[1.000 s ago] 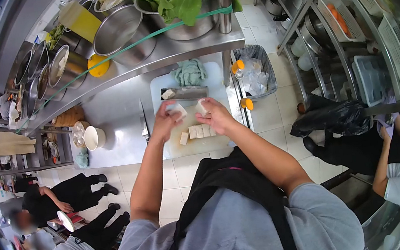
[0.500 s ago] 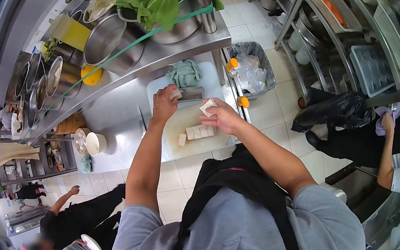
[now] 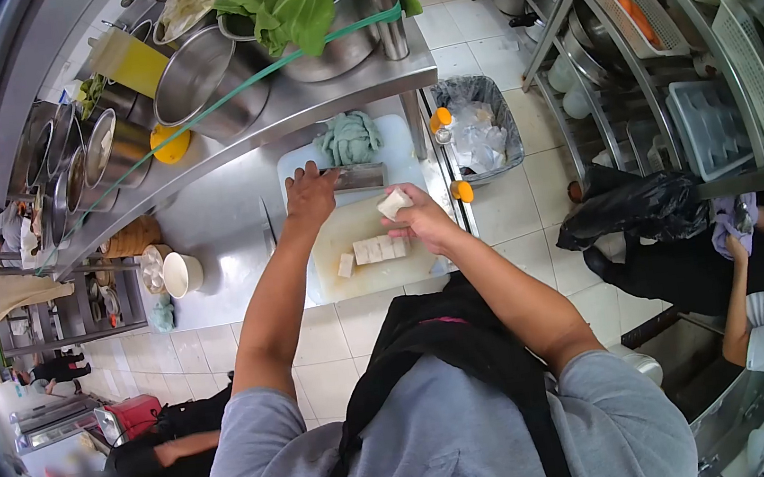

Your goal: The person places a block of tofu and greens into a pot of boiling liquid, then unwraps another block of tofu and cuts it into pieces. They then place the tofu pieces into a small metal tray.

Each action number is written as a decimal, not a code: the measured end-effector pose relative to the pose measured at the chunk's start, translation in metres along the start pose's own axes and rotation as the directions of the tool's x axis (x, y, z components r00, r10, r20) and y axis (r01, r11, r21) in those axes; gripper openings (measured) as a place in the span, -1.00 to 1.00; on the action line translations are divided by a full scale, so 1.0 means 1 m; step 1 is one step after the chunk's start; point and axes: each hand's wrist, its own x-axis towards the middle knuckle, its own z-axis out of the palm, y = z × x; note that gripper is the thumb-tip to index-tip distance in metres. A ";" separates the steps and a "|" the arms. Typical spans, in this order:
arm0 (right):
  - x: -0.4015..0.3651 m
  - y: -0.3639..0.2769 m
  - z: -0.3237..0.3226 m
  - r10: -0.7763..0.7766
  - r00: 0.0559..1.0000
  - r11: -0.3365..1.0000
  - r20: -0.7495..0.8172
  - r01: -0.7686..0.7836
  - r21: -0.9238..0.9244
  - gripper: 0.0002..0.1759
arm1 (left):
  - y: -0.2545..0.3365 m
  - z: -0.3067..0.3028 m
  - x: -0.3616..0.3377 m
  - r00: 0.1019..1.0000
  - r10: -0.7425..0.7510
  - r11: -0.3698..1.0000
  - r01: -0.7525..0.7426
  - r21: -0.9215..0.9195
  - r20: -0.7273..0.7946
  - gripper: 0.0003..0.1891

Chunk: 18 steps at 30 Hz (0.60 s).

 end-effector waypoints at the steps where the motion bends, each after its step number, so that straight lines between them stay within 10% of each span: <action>1: 0.000 0.001 -0.001 -0.001 1.000 1.000 0.000 0.001 -0.001 -0.38 | 0.007 -0.011 -0.003 0.997 -0.053 0.998 0.055 -0.043 0.054 -0.76; 2: 0.001 0.003 -0.003 -0.045 0.999 0.997 0.030 0.047 -0.065 -0.35 | 0.012 -0.013 -0.009 0.997 -0.052 0.998 0.054 -0.042 0.054 -0.76; 4: 0.007 0.005 -0.005 -0.092 0.994 0.988 0.058 0.099 -0.118 -0.33 | 0.025 -0.017 -0.027 0.997 0.068 0.624 -0.025 -0.781 0.022 -0.65; 8: 0.011 0.001 0.000 -0.070 0.976 0.985 0.206 0.101 -0.142 -0.08 | 0.051 -0.030 -0.053 0.966 0.114 0.350 0.181 -0.919 0.234 -0.51; 15: 0.013 -0.026 0.027 0.071 0.996 0.993 0.059 -0.065 -0.102 0.06 | 0.016 -0.010 -0.030 0.993 -0.019 0.362 0.115 -0.925 0.116 -0.67; 18: 0.015 -0.028 0.021 0.046 0.999 0.990 -0.018 -0.048 -0.132 -0.01 | 0.001 -0.019 -0.010 0.994 -0.081 0.742 0.012 -0.671 -0.072 -0.63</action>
